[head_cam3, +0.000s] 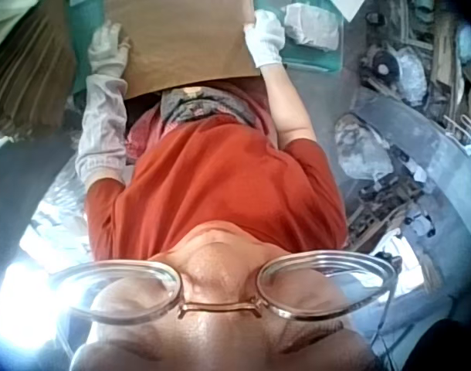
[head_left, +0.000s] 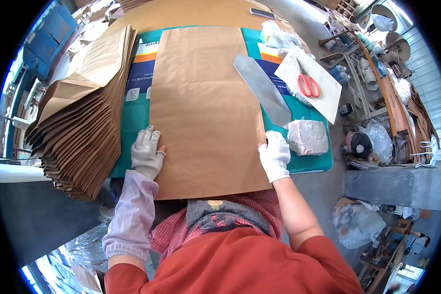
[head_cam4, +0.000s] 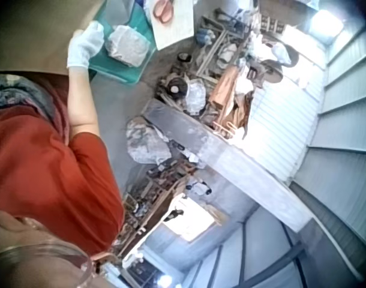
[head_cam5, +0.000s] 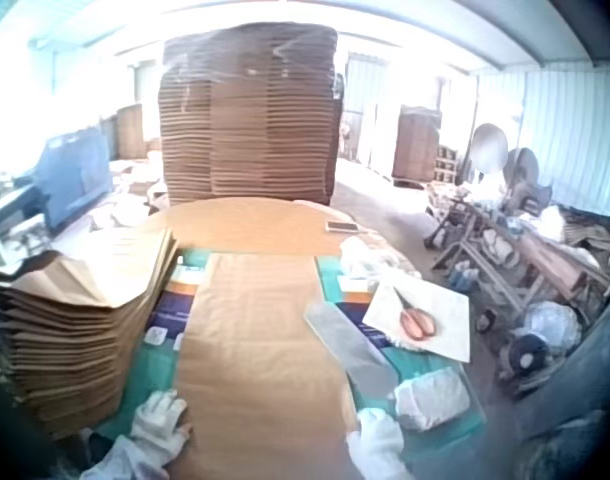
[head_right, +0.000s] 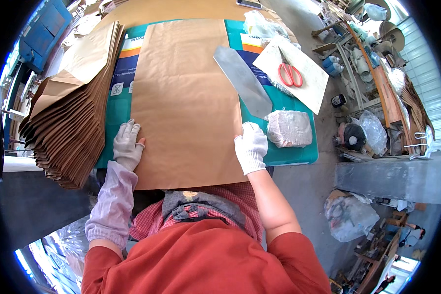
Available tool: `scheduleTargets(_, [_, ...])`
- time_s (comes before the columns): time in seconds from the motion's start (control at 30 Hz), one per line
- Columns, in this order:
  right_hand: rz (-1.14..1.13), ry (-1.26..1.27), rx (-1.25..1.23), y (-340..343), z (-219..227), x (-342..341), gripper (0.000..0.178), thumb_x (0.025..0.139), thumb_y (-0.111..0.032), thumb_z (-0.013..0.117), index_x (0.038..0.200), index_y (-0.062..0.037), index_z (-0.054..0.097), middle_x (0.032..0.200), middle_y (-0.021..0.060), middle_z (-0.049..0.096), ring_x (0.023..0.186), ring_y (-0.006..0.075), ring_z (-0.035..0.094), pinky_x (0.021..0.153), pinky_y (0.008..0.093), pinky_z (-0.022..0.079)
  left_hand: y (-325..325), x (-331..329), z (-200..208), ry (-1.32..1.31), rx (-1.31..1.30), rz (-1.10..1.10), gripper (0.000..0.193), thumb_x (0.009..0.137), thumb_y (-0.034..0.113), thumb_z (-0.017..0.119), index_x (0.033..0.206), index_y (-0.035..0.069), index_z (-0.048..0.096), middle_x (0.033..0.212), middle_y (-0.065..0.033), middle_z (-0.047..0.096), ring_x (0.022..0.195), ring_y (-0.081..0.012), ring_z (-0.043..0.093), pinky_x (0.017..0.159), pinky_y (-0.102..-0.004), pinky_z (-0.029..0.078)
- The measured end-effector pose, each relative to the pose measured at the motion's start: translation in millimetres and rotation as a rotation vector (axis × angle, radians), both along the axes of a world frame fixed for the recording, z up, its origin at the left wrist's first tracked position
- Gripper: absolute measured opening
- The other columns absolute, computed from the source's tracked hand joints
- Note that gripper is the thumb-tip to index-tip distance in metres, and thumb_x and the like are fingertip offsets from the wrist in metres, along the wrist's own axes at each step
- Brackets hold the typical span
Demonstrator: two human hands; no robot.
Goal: The person folds brown paper sheets on a workbench, repeatedly creasing and stacking them. The person then picks up a metal bowl and walks through the warehouse area.
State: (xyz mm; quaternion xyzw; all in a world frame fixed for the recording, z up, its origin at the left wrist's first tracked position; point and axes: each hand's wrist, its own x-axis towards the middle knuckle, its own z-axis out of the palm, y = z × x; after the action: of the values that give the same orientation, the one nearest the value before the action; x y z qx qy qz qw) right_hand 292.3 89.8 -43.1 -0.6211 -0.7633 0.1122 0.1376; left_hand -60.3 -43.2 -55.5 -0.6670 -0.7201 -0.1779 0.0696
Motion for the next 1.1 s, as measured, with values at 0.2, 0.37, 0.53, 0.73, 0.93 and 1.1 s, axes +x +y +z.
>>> scheduleTargets(0.2, [0.388, 0.389, 0.379, 14, -4, 16, 0.028, 0.088, -0.012, 0.061, 0.113, -0.0013, 0.063, 0.105, 0.0181, 0.066, 0.094, 0.0322, 0.064, 0.085, 0.0389, 0.051, -10, -21, -2, -0.142, -0.031, -0.226, 0.047, 0.069, 0.000, 0.068, 0.115, 0.006, 0.063, 0.131, -0.0110, 0.057, 0.119, -0.0330, 0.053, 0.100, -0.0403, 0.045])
scheduleTargets(0.37, [0.794, 0.137, 0.285, 20, -17, 39, 0.007, 0.074, -0.012, 0.066, 0.081, -0.0106, 0.065, 0.084, 0.0061, 0.065, 0.079, 0.0275, 0.062, 0.071, 0.0373, 0.050, -20, -22, 50, -0.089, -0.302, -0.225, 0.046, 0.066, -0.006, 0.063, 0.111, 0.007, 0.066, 0.123, -0.0097, 0.062, 0.118, -0.0311, 0.054, 0.101, -0.0388, 0.045])
scheduleTargets(0.53, [0.390, 0.313, -0.167, 37, -2, 27, 0.024, 0.079, -0.028, 0.071, 0.082, -0.0043, 0.068, 0.073, 0.0135, 0.064, 0.074, 0.0342, 0.062, 0.067, 0.0400, 0.050, -8, -44, 70, -0.892, -0.814, 0.132, 0.031, 0.075, -0.005, 0.062, 0.105, 0.003, 0.067, 0.103, -0.0102, 0.068, 0.097, -0.0195, 0.064, 0.085, -0.0328, 0.052])
scheduleTargets(0.73, [0.084, 0.091, -0.260, 45, 1, -1, 0.035, 0.081, -0.037, 0.069, 0.077, -0.0044, 0.058, 0.074, 0.0185, 0.061, 0.074, 0.0387, 0.059, 0.064, 0.0465, 0.044, 10, -10, 22, -0.529, -0.459, 0.635, 0.025, 0.088, 0.030, 0.061, 0.087, 0.005, 0.065, 0.077, -0.0129, 0.066, 0.072, -0.0254, 0.064, 0.067, -0.0391, 0.049])
scheduleTargets(0.93, [0.067, -0.084, 0.138, 24, -27, -10, 0.025, 0.084, -0.029, 0.064, 0.083, -0.0054, 0.058, 0.086, 0.0151, 0.061, 0.077, 0.0374, 0.061, 0.066, 0.0477, 0.048, 13, -3, -8, -0.139, -0.331, 0.571, 0.025, 0.090, 0.031, 0.056, 0.084, 0.009, 0.062, 0.085, -0.0152, 0.067, 0.080, -0.0372, 0.064, 0.071, -0.0493, 0.049])
scheduleTargets(1.1, [0.095, -0.172, 0.155, 23, -33, -15, 0.023, 0.085, -0.026, 0.063, 0.097, -0.0062, 0.060, 0.089, 0.0149, 0.061, 0.078, 0.0369, 0.062, 0.066, 0.0468, 0.050, 16, -7, -2, -0.172, -0.359, 0.569, 0.023, 0.088, 0.030, 0.056, 0.083, 0.009, 0.062, 0.083, -0.0148, 0.067, 0.078, -0.0373, 0.065, 0.070, -0.0493, 0.050])
